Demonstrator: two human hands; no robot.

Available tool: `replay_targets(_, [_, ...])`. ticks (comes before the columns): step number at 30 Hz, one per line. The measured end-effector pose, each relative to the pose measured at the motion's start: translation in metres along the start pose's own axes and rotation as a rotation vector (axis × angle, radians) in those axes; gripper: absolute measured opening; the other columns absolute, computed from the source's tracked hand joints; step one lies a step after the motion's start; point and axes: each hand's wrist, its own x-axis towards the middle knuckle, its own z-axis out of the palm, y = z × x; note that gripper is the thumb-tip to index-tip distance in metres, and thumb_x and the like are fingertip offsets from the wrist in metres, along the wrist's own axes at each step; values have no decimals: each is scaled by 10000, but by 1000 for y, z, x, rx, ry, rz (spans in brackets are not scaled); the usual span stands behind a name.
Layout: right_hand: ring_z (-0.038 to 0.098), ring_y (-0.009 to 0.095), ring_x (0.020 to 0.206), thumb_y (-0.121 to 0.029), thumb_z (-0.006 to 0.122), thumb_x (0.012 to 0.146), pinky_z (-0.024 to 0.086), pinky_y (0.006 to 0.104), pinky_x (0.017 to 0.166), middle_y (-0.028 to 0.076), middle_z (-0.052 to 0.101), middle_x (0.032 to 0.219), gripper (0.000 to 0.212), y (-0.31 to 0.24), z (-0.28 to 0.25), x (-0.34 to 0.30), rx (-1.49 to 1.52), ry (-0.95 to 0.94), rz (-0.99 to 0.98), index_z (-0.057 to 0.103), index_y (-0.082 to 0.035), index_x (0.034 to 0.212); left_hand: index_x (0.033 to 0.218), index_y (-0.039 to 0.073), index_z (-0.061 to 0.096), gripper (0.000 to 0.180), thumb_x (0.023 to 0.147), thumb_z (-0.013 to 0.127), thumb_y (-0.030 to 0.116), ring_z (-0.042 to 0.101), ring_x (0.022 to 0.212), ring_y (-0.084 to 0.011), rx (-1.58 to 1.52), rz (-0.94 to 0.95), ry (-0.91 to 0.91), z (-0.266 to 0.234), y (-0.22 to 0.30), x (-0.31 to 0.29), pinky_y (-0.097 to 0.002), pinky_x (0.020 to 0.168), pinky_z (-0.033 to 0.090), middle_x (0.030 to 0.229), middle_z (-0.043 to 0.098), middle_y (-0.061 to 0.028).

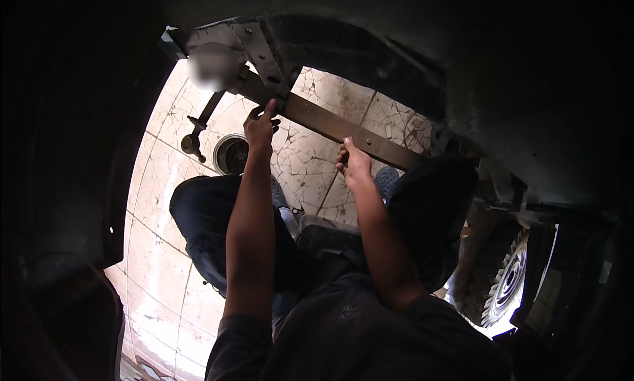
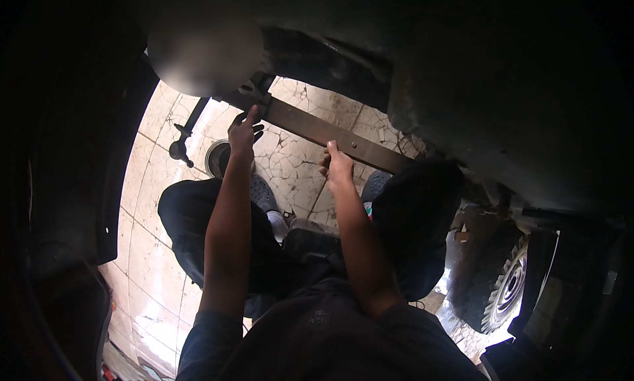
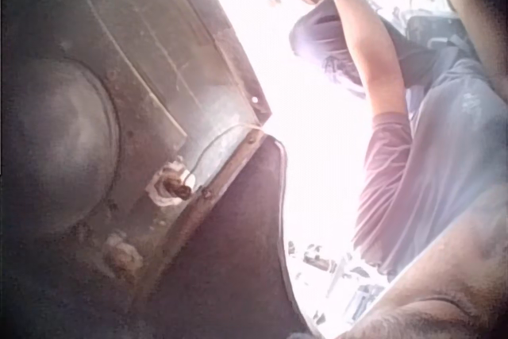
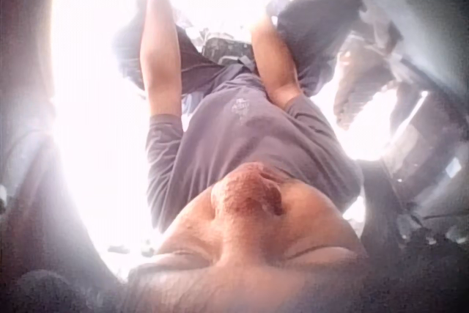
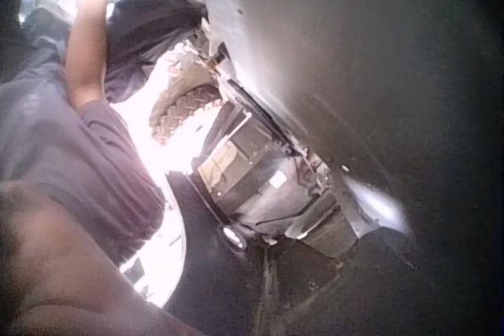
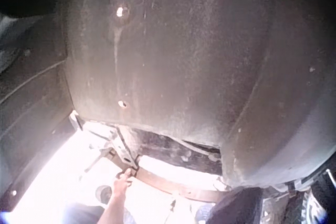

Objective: The person sits on the floor under a vehicle and sands a metal beam with sandpaper. They repeatedly rub the sandpaper along the beam's surface, adjusting grip and position to cover different areas.

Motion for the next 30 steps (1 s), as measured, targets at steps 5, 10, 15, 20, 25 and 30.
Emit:
replay_targets(5, [572,137,652,-404,654,1084,463,290,549,-10,570,802,325,4,4,3,19,-13,-21,631,-92,995,1325,-12,654,615,947,832,440,746,796,-189,18,23,33,2,2,-3,-300,686,560,1055,789,-134])
replay_targets(10, [560,132,643,-360,642,1097,454,287,531,-11,585,812,273,16,2,10,-3,69,-146,648,-97,1021,1322,-9,645,609,954,826,442,751,796,-191,24,26,24,4,0,-3,-298,682,562,1051,787,-132])
replay_targets(15, [526,104,628,-338,653,1094,434,261,517,-28,577,800,260,14,23,1,142,80,-44,657,-93,1009,1328,-21,625,615,956,830,423,762,802,-204,-17,19,-9,-1,0,-4,-307,668,569,1064,782,-135])
replay_targets(20, [484,84,580,-339,678,1080,409,242,501,-38,559,768,265,14,71,0,218,35,-14,661,-91,986,1393,28,590,627,959,825,415,769,863,-232,-6,-3,-44,2,1,-2,-328,728,606,1132,774,-150])
replay_targets(25, [459,82,545,-347,693,1070,391,263,473,-36,555,753,303,14,55,0,112,79,-39,674,-80,928,1318,-30,659,587,959,829,403,762,732,-212,19,36,10,-3,2,-4,-286,597,558,1044,790,-144])
replay_targets(30, [461,86,532,-349,705,1062,389,281,455,-32,540,729,303,17,32,4,90,293,-84,692,-85,914,1234,-46,756,538,944,842,399,751,696,-202,63,80,13,-2,15,-11,-287,601,608,1051,797,-153])
